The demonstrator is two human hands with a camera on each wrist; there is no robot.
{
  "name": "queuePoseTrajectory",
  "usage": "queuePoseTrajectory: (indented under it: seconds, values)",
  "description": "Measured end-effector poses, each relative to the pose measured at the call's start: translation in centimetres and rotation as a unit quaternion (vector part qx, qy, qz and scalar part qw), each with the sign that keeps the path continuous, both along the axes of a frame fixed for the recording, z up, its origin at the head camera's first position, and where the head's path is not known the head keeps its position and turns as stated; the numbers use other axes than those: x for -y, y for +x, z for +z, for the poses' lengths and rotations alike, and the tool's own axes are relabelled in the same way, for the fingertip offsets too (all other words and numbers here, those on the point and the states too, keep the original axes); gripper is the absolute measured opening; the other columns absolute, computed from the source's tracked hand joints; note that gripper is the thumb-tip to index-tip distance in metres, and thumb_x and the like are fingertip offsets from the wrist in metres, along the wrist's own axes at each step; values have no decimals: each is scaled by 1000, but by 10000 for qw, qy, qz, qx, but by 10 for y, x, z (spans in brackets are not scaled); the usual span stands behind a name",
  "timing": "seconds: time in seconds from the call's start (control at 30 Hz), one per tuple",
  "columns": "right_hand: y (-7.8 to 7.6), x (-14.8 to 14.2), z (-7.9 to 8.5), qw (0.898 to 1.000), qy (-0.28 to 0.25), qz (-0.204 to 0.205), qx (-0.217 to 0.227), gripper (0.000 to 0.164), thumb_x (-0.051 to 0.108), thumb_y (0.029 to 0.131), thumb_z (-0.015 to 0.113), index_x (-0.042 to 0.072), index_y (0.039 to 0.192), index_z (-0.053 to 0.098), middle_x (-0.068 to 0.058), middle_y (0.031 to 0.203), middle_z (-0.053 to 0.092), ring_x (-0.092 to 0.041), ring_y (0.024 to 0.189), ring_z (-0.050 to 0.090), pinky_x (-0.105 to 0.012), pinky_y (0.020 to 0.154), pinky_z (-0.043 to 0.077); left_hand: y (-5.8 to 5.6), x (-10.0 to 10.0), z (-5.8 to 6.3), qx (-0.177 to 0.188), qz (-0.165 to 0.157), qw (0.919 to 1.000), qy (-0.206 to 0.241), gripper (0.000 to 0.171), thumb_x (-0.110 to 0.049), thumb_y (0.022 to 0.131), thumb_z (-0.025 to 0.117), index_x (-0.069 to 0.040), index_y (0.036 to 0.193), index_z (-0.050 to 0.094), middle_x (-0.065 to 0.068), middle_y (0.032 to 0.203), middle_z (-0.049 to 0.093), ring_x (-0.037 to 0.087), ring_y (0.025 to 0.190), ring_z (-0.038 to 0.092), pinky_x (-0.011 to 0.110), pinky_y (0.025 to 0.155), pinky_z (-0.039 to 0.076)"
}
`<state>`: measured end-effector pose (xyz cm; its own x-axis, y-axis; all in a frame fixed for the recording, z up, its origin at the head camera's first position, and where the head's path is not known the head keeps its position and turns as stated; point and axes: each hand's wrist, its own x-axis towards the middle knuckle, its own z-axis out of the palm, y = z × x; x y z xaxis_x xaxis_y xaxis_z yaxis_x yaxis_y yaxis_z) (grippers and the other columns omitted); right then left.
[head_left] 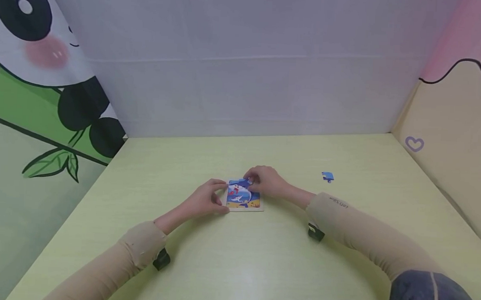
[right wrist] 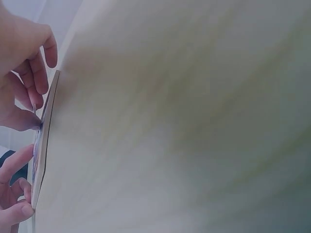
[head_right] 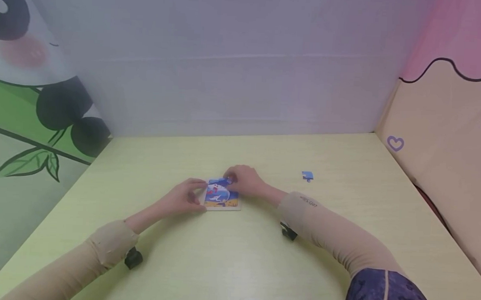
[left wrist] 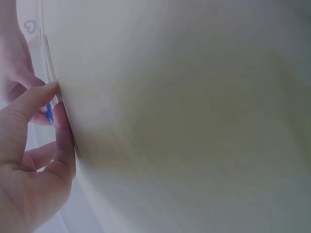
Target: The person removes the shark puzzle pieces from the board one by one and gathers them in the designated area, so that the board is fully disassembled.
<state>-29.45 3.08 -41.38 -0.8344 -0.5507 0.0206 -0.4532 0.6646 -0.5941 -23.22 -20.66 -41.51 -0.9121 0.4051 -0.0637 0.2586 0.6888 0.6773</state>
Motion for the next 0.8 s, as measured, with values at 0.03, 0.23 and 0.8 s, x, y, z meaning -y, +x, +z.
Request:
queuePoseTrajectory:
  seconds: [0.03, 0.23, 0.8]
  values:
    - [0, 0, 0, 10000, -4, 0, -12, 36, 18, 89, 73, 10, 124, 66, -4, 111, 69, -16, 100, 61, -34, 92, 50, 0, 0, 0, 4, 5, 10000, 2, 78, -13, 77, 84, 5, 143, 46, 21, 149, 42, 8, 78, 62, 18, 70, 52]
    - [0, 0, -2, 9998, 54, 10, -208, 35, 18, 89, 73, 10, 123, 67, -4, 109, 70, -16, 97, 60, -33, 91, 49, 0, 0, 1, -45, -46, 10000, 0, 76, -13, 77, 83, 6, 142, 47, 22, 149, 42, 8, 77, 63, 18, 70, 52]
    - [-2, -7, -2, 9998, -52, 88, -198, 34, 18, 91, 71, 9, 123, 67, -5, 111, 70, -17, 100, 62, -33, 91, 51, -1, 1, 0, -35, -61, 10000, 36, 76, -12, 77, 83, 7, 141, 47, 24, 148, 42, 8, 77, 63, 18, 69, 52]
